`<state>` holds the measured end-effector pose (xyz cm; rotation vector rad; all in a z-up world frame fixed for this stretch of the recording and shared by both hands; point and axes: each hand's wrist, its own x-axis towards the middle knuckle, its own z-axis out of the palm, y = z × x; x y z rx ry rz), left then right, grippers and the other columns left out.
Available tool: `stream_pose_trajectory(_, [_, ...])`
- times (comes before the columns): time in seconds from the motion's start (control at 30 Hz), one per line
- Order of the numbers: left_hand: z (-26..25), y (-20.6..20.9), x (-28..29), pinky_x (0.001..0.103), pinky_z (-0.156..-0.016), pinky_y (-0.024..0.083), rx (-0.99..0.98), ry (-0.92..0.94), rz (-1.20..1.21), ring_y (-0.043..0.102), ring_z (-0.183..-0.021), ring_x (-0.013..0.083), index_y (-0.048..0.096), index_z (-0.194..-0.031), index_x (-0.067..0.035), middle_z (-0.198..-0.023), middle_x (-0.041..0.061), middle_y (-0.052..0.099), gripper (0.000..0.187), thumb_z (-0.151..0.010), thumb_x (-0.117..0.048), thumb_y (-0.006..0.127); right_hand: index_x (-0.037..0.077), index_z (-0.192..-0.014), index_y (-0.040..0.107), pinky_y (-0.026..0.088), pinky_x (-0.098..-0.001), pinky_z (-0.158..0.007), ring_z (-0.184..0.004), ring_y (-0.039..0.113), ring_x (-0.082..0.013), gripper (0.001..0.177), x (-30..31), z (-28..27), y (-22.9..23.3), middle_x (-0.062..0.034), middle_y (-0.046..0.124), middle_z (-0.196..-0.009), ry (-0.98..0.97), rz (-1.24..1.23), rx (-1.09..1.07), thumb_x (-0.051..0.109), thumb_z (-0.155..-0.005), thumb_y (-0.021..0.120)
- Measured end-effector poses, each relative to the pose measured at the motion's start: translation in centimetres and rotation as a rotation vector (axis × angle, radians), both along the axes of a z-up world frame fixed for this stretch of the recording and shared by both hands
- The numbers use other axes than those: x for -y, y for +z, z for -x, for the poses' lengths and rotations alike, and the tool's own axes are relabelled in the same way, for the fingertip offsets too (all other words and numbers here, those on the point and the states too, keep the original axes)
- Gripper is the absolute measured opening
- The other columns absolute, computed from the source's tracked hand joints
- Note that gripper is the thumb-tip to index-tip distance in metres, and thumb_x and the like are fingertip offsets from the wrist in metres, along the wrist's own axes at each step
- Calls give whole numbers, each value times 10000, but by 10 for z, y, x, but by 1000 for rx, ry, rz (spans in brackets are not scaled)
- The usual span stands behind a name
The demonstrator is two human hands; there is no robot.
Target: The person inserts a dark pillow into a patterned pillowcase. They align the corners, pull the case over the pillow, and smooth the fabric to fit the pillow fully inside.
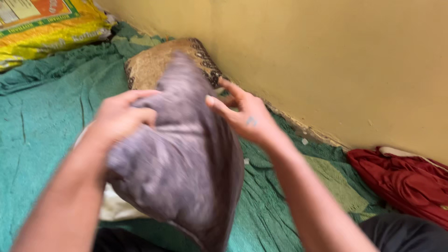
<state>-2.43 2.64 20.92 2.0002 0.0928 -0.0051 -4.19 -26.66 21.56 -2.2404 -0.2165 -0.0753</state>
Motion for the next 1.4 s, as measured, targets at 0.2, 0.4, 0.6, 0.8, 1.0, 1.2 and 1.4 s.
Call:
stream_pose_trajectory(0.2, [25,-18,46,305,-850,538,86,104,-115,724,-952,194,778,-1161,-236,-1059,56,782,600,-586,-84,700,217,-1652,235,203,-501,-1266,-1610,169,-378,709,-41,40,-109,-151,177,-1753,4,-67,365,588,-1059,350])
stream_pose_trajectory(0.4, [17,-33,26,325,-884,531,173,76,-105,719,-1016,234,753,-1152,-234,-1115,82,770,587,-578,-113,725,166,-1634,244,243,-531,-1204,-1481,382,-373,885,25,13,-154,-156,343,-1626,-242,150,-274,725,-948,203])
stream_pose_trajectory(0.6, [26,-34,67,372,-936,533,238,137,-128,693,-1106,308,747,-1122,-241,-1172,125,733,536,-591,-173,745,57,-1556,395,329,-411,-1202,-1483,422,-349,822,-16,-15,-73,-219,452,-1575,-240,-92,244,644,-981,410])
stream_pose_trajectory(0.8, [41,-27,82,397,-1033,472,251,181,-154,610,-1217,346,720,-1093,-216,-1273,138,659,481,-616,-162,728,88,-1592,352,239,-399,-1214,-1531,308,-353,741,-56,1,-86,-214,361,-1640,-91,-218,345,586,-1046,300])
stream_pose_trajectory(1.0, [43,-21,79,408,-1034,469,275,149,-151,601,-1214,361,688,-1126,-223,-1282,134,641,506,-623,-175,720,219,-1609,328,227,-448,-1234,-1509,335,-357,876,-6,1,-135,-141,387,-1623,-263,-44,-319,737,-928,138])
stream_pose_trajectory(1.2, [50,-15,99,461,-1078,415,174,147,-180,537,-1237,392,658,-1156,-265,-1283,109,597,507,-655,-199,693,76,-1529,430,268,-431,-1218,-1512,340,-319,890,10,-13,-84,-184,396,-1605,-135,-230,-128,739,-949,301])
stream_pose_trajectory(1.4, [57,-13,111,499,-1068,414,155,160,-202,519,-1246,394,640,-1179,-280,-1283,79,591,493,-690,-241,691,60,-1553,486,291,-391,-1198,-1496,396,-345,753,-42,-41,-46,-222,434,-1601,-2,-161,397,576,-1005,524])
